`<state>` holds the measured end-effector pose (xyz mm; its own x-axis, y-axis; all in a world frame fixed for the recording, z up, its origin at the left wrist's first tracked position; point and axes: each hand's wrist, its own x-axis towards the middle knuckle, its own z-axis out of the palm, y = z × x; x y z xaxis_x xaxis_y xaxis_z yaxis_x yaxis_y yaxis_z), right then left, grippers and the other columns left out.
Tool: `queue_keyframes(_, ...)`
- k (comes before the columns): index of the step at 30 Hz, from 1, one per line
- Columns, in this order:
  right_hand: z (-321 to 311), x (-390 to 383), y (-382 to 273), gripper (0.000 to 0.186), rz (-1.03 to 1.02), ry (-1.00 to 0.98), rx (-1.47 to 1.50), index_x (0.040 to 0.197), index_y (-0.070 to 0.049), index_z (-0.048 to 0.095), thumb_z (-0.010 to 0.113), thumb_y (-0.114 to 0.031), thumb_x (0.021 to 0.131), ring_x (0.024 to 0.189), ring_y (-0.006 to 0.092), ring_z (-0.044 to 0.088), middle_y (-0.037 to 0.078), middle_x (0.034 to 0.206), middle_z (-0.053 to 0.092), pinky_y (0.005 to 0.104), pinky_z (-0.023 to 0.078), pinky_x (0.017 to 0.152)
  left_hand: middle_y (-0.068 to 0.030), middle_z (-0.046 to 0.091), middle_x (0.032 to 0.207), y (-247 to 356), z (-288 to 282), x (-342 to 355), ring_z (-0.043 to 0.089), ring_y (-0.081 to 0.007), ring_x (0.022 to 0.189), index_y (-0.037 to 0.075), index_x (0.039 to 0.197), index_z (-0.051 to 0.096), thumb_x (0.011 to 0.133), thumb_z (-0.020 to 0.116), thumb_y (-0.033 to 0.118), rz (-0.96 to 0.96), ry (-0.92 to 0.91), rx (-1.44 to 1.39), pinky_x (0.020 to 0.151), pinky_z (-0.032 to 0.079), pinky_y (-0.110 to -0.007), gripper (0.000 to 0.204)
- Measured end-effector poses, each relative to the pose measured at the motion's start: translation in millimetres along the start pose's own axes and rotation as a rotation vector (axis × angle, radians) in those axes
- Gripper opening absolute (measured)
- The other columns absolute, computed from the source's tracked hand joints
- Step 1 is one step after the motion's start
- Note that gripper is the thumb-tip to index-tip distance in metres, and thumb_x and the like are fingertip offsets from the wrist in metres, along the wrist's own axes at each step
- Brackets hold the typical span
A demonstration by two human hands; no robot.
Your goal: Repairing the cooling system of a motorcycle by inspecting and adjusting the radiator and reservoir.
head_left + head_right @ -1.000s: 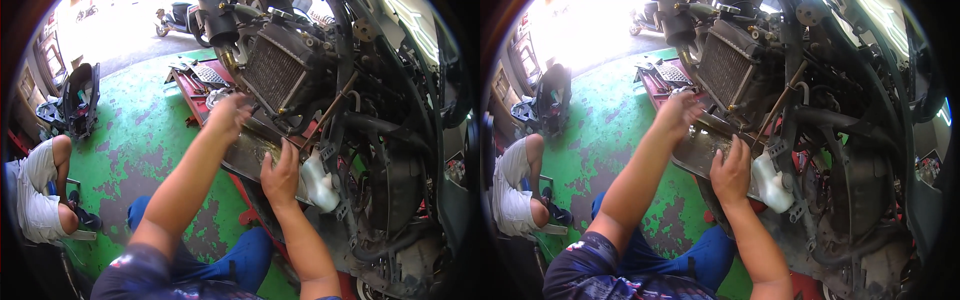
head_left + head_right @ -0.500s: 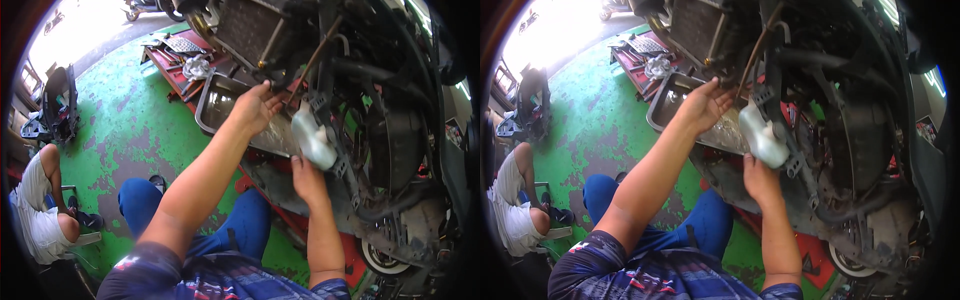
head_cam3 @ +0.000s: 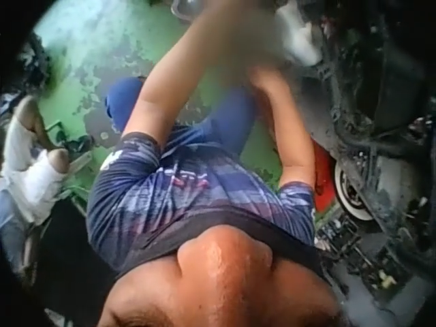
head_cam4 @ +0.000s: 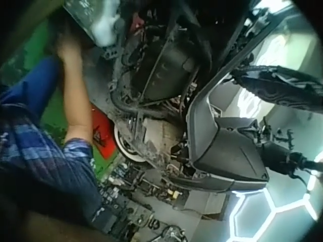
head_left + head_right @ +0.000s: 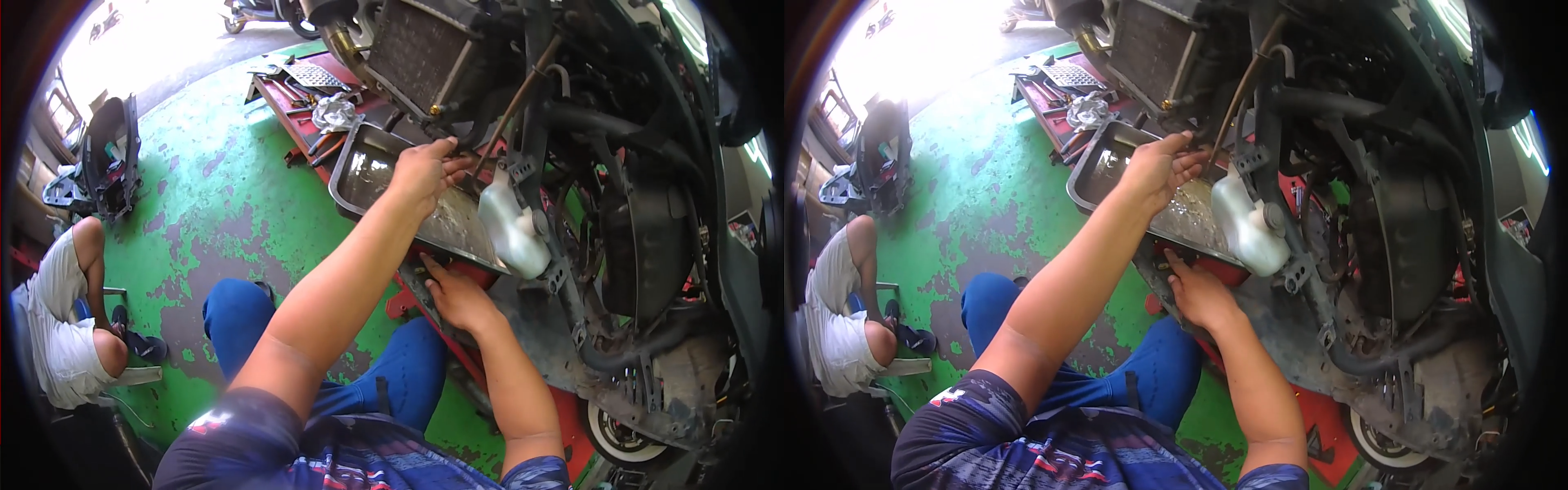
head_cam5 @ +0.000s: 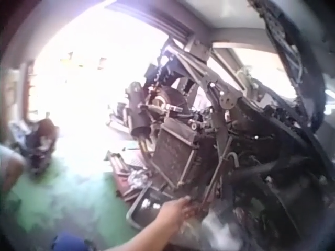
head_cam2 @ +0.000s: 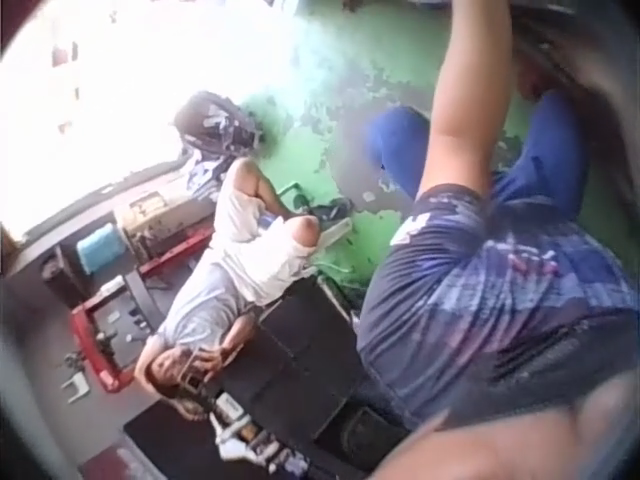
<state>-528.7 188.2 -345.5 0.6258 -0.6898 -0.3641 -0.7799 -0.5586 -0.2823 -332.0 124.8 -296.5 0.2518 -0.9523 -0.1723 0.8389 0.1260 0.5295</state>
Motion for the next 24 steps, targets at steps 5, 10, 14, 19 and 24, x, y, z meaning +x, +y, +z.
queue_keyframes(5, -1, 18, -3, 0.054, 0.047, -0.048, 0.039, 0.154, -0.015, 0.039, 0.042, -0.039, 0.106, 0.127, 0.0455, 0.053, 0.026, 0.136, 0.058, 0.0486, 0.042, 0.108, -0.0155, 0.068, 0.106, -8, -2, 1, 0.070, -0.0271, 0.096, -0.006, 0.108, 0.059, 0.099, 0.062, 0.013, 0.067, -0.092, -0.106, 0.082, 0.057, -0.038, 0.021)
queue_keyframes(10, 4, 23, -6, 0.053, 0.130, 0.107, -0.039, 0.129, -0.006, 0.058, 0.046, -0.050, 0.103, 0.114, 0.0473, 0.062, 0.030, 0.122, 0.065, 0.0511, 0.048, 0.101, -0.0153, 0.068, 0.106, -18, -1, 6, 0.070, -0.0265, 0.097, -0.005, 0.110, 0.059, 0.100, 0.061, 0.015, 0.116, -0.063, -0.125, 0.084, 0.056, -0.037, 0.023)
queue_keyframes(14, -17, -19, -18, 0.054, 0.213, 0.067, -0.155, 0.119, -0.004, 0.063, 0.048, -0.052, 0.101, 0.108, 0.0473, 0.064, 0.031, 0.111, 0.068, 0.0529, 0.050, 0.095, -0.0134, 0.068, 0.111, -10, -4, 6, 0.070, -0.0248, 0.095, -0.002, 0.118, 0.056, 0.100, 0.062, 0.021, 0.010, -0.099, -0.118, 0.082, 0.057, -0.037, 0.030)
queue_keyframes(19, -33, -64, 3, 0.056, 0.390, -0.041, -0.181, 0.119, -0.004, 0.062, 0.055, -0.054, 0.096, 0.105, 0.0482, 0.065, 0.031, 0.108, 0.069, 0.0547, 0.051, 0.094, -0.0082, 0.068, 0.114, -7, -5, 12, 0.066, -0.0217, 0.102, 0.006, 0.122, 0.057, 0.102, 0.060, 0.021, 0.080, -0.090, -0.255, 0.090, 0.052, -0.038, 0.025)
queue_keyframes(24, -27, -77, 16, 0.052, 0.405, -0.043, -0.229, 0.120, -0.004, 0.060, 0.060, -0.050, 0.094, 0.105, 0.0477, 0.066, 0.031, 0.106, 0.069, 0.0551, 0.051, 0.093, -0.0063, 0.068, 0.114, -10, -7, 14, 0.066, -0.0195, 0.102, 0.007, 0.122, 0.057, 0.104, 0.058, 0.018, 0.112, -0.143, -0.226, 0.092, 0.051, -0.038, 0.022)
